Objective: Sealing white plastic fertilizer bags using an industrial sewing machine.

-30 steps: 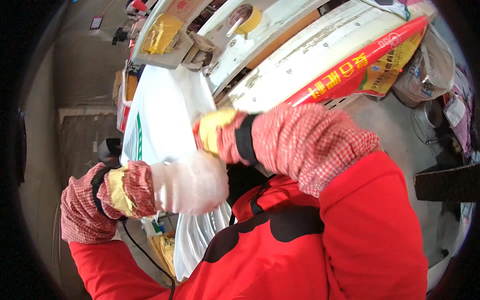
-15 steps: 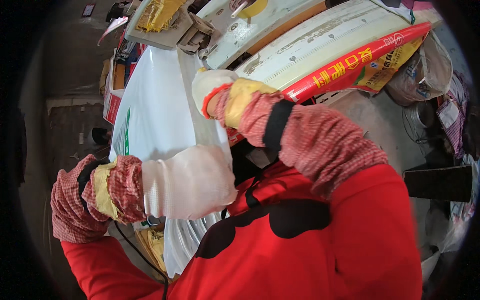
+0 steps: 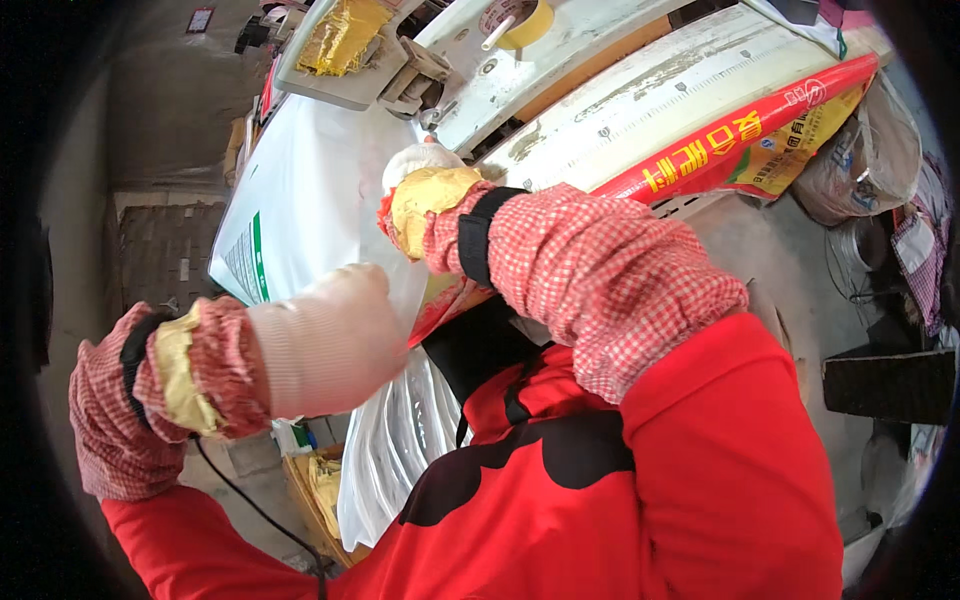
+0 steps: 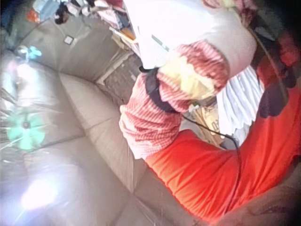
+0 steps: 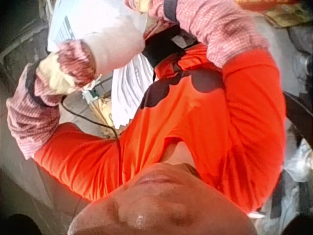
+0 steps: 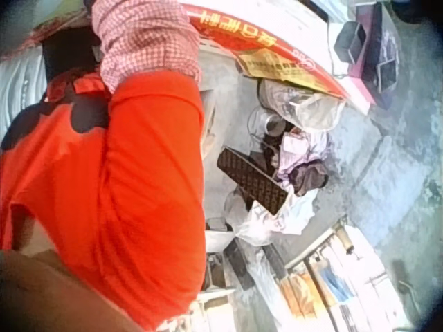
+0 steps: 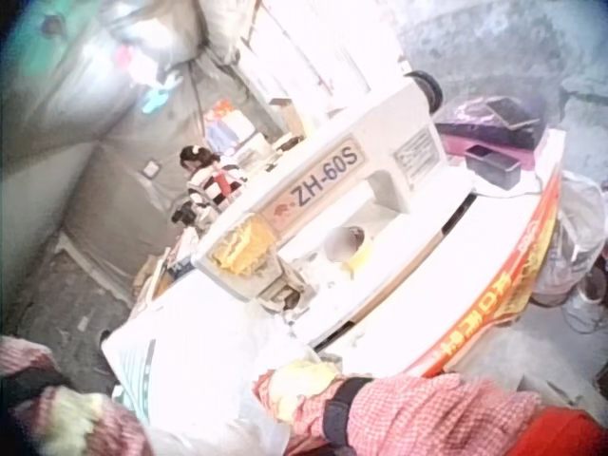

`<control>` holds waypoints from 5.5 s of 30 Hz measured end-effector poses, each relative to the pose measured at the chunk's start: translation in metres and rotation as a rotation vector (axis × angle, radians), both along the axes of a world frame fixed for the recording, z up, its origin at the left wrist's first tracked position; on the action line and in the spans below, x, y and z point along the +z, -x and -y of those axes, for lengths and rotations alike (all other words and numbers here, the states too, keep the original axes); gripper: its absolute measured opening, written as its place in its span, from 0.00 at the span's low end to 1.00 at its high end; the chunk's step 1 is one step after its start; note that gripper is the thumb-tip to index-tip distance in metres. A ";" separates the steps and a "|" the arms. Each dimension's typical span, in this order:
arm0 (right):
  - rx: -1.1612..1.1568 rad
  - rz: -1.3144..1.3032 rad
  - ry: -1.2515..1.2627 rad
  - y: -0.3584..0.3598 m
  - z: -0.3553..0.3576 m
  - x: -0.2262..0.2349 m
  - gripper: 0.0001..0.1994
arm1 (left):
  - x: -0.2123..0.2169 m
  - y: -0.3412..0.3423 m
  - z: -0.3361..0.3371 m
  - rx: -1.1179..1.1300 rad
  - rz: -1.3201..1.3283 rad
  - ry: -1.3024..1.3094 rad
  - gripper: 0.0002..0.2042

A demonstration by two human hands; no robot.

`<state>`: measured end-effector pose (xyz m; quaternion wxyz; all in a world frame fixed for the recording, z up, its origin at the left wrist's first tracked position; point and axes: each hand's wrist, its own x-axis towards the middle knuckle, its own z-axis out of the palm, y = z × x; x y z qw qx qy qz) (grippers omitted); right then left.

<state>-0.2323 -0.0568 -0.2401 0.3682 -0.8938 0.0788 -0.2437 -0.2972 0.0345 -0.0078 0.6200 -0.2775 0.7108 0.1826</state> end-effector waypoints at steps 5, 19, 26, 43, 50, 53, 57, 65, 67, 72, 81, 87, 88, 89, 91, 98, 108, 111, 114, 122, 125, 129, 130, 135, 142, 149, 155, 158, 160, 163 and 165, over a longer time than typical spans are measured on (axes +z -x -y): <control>0.409 0.475 -1.950 -0.026 -0.008 -0.027 0.23 | 0.026 -0.011 0.065 0.402 0.151 0.418 0.15; 1.214 0.702 -2.514 -0.026 0.005 -0.029 0.27 | 0.038 -0.026 0.060 0.091 -0.131 0.508 0.10; 2.331 0.741 -2.470 -0.019 -0.006 -0.013 0.29 | 0.018 0.011 0.018 0.177 -0.312 0.290 0.09; 1.365 0.706 -2.328 -0.080 0.031 -0.073 0.28 | -0.016 -0.023 0.045 0.321 -0.398 0.294 0.08; -0.151 -0.010 0.083 0.023 -0.005 -0.021 0.14 | 0.070 -0.054 0.092 0.152 -0.051 0.791 0.10; -0.298 0.289 0.004 0.026 -0.002 -0.012 0.09 | 0.068 -0.064 0.075 0.449 -0.337 0.556 0.10; -0.326 0.203 -0.001 0.023 0.007 0.009 0.06 | 0.026 -0.061 0.034 0.477 -0.746 0.394 0.09; -0.350 -0.475 0.205 0.014 0.027 0.055 0.12 | -0.046 -0.062 0.035 0.338 -0.503 0.562 0.07; -0.282 -0.328 0.191 0.014 0.042 0.050 0.13 | -0.065 -0.091 0.043 0.331 -0.452 0.655 0.08; -0.125 -0.335 -0.449 0.025 0.060 0.052 0.14 | -0.111 -0.174 0.074 0.359 -0.482 0.930 0.08; -0.182 -0.294 -0.043 0.030 0.024 0.082 0.30 | -0.051 -0.176 0.033 0.663 -0.881 0.893 0.03; -0.345 -0.399 0.145 -0.017 0.027 0.100 0.09 | 0.080 -0.164 -0.077 -0.147 -0.567 1.628 0.06; -0.307 -0.317 0.354 -0.023 0.020 0.104 0.09 | 0.084 -0.173 -0.087 0.027 -0.669 1.849 0.08; -0.278 -0.176 0.574 -0.028 0.014 0.107 0.09 | 0.088 -0.183 -0.098 0.079 -0.705 2.016 0.10; -0.118 -0.042 0.638 -0.031 0.000 0.115 0.07 | 0.073 -0.211 -0.115 0.102 -0.871 2.205 0.19; 0.102 0.282 -0.469 0.020 -0.011 0.142 0.09 | -0.044 -0.260 -0.193 0.890 -0.819 1.870 0.47; 0.057 0.211 -0.082 0.048 0.010 0.102 0.16 | -0.121 -0.260 -0.218 0.652 -0.281 1.725 0.18; 0.050 0.134 -0.139 0.036 -0.001 0.081 0.12 | -0.132 -0.277 -0.234 0.805 -0.121 1.619 0.19; 0.094 0.110 -0.739 0.025 -0.036 0.077 0.07 | -0.125 -0.294 -0.258 1.028 0.007 1.463 0.17; 1.254 -0.427 -0.167 0.055 -0.099 0.164 0.12 | -0.082 -0.251 -0.373 2.112 -0.389 1.655 0.22; 0.808 -0.158 -0.872 0.038 -0.065 0.191 0.06 | -0.109 -0.171 -0.379 2.126 -0.317 1.858 0.33; 0.113 0.129 0.322 -0.015 -0.010 0.179 0.17 | -0.148 -0.075 -0.362 2.567 -0.742 2.039 0.32; 0.046 -0.148 0.458 -0.017 0.003 0.171 0.23 | -0.157 -0.060 -0.357 2.596 -0.872 2.095 0.31; 0.161 -0.627 0.351 -0.016 0.033 0.134 0.28 | -0.194 -0.012 -0.342 2.729 -1.788 1.732 0.29; 0.025 -0.410 0.135 0.002 0.032 0.103 0.26 | -0.210 -0.024 -0.337 2.729 -1.953 1.784 0.10; 0.213 0.292 0.408 0.078 -0.051 0.076 0.14 | -0.173 -0.019 -0.343 2.505 -1.170 2.321 0.10; 0.207 -0.335 0.563 -0.017 -0.090 0.047 0.17 | -0.162 -0.003 -0.346 2.441 -1.052 2.256 0.09; 0.146 -0.563 0.663 -0.065 -0.097 0.022 0.16 | -0.167 0.010 -0.350 2.404 -0.875 2.266 0.10; 0.133 -0.644 0.691 -0.085 -0.101 0.006 0.16 | -0.169 0.021 -0.355 2.404 -0.824 2.300 0.10; 0.149 -0.679 0.679 -0.096 -0.102 -0.004 0.16 | -0.171 0.032 -0.361 2.572 -0.912 2.306 0.11; 0.176 -0.646 0.639 -0.089 -0.101 0.000 0.15 | -0.173 0.034 -0.367 2.567 -0.951 2.314 0.12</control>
